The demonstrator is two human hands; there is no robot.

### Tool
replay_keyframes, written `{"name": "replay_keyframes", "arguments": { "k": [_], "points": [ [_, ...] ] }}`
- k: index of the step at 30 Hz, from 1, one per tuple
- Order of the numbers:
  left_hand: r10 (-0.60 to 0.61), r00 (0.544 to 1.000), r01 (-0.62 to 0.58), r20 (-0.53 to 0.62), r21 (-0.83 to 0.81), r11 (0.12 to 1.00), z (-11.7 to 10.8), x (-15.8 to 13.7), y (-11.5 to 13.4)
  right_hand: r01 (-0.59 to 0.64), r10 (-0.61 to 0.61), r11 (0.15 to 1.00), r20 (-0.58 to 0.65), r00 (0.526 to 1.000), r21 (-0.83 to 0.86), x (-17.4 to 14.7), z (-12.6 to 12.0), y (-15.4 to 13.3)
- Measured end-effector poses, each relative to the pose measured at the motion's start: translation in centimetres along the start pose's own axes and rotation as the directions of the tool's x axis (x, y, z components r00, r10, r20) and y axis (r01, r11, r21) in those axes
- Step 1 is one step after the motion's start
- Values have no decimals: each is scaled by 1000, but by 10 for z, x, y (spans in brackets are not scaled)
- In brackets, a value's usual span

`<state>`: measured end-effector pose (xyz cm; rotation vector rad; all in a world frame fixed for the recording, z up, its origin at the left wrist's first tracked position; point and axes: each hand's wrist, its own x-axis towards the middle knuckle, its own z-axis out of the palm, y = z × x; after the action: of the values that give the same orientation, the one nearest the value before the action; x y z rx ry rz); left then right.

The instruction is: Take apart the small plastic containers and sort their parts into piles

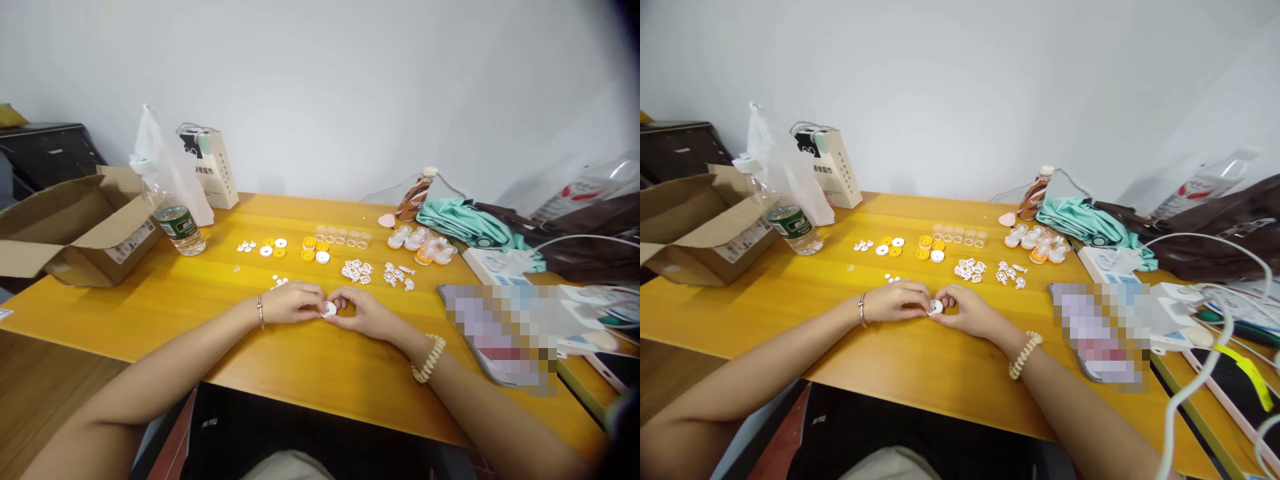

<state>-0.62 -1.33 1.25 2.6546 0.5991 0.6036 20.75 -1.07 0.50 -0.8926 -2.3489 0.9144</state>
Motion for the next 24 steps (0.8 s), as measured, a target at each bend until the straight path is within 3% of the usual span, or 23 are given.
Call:
{"name": "replay_keyframes", "arguments": {
  "k": [7,10,12,14,18,21,24],
  "points": [
    [-1,995,7,-97,56,998,-13,-1,1,-70,79,984,-46,996,167,1,0,2],
    [-80,966,105,-245,94,990,-33,-8,-9,-120,141,976,-110,984,180,1,-1,3],
    [-173,909,247,-380,154,957,-47,-16,-22,-138,161,977,-141,977,160,2,-1,4],
    [-284,821,427,-496,204,881,-57,-26,-40,-143,164,980,-147,976,140,2,-1,3],
    [-439,671,655,-597,202,728,-63,-40,-77,-145,160,983,-138,977,110,2,-1,-1],
    [-502,610,738,-613,208,642,-59,-42,-96,-155,169,983,-157,973,96,2,-3,-3],
    [-530,589,778,-611,251,576,-56,-40,-104,-154,168,984,-180,969,91,3,-3,-2]
  ]
}}
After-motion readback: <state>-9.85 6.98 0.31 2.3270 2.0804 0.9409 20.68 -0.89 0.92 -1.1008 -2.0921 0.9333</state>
